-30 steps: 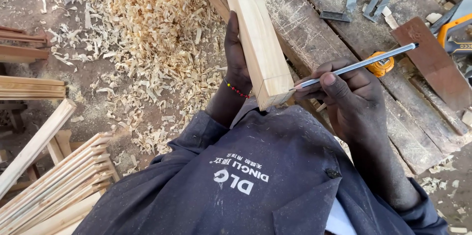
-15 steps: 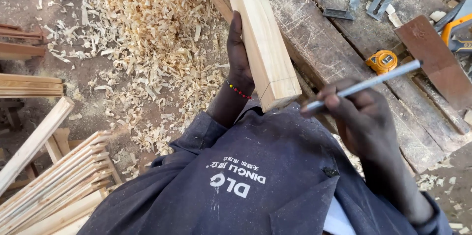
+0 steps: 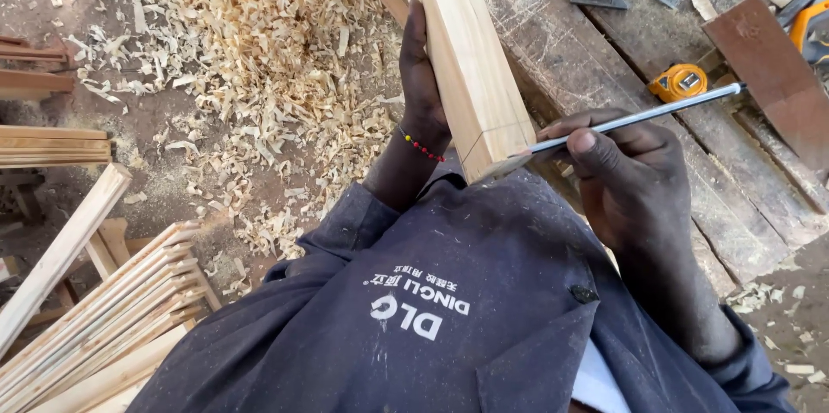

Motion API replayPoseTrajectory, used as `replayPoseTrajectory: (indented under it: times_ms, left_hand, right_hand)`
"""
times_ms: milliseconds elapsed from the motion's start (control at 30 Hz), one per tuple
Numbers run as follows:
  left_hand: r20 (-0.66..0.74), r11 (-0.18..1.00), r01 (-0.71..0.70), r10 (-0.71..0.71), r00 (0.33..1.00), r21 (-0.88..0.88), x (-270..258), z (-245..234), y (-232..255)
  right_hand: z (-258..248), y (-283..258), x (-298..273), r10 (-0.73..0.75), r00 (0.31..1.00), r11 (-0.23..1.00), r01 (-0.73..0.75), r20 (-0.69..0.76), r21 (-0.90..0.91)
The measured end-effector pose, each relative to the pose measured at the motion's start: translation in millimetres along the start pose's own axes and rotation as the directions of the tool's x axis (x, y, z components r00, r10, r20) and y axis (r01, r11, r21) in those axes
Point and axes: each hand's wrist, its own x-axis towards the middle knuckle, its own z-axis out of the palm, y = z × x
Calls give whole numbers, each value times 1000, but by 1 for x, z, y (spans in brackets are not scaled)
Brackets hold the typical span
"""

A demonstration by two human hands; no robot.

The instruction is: Measuring, marking, and sawing a wooden beam on a workbench.

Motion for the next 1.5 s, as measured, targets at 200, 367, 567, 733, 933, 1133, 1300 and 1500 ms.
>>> replayPoseTrajectory:
  times_ms: [200,367,567,733,933,1133,1300,1500]
  left_hand:
    - [-35,1000,7,-6,999,17,-4,4,1]
    - [-41,1000,-12,13,999,12,-2,0,-1]
    - [-51,1000,1,-1,999,-7,1,0,-2]
    - [-78,999,-38,41,996,31,3,10,-1]
    - [89,999,22,-19,996,-30,3,24,-1]
    - [77,999,8,-4,997,-52,16,38,0]
    - [76,999,-5,7,997,-38,24,44,0]
    - [57,998,35,-32,998,-49,29,49,0]
  right_hand:
    - [-2,6,1,-23,1000,1000,23,7,3]
    - [-3,6,2,-2,1000,1000,2,2,3]
    - [10,5,37,2,1000,1000,-2,27,23]
    - [6,5,35,0,1000,999,1,10,-52]
    - [-13,11,5,-326,935,945,321,141,57]
    - [-4,16,15,-438,899,891,428,33,151]
    - [-2,11,20,-512,858,856,513,-38,67]
    - [3,5,24,-580,815,807,577,-17,130]
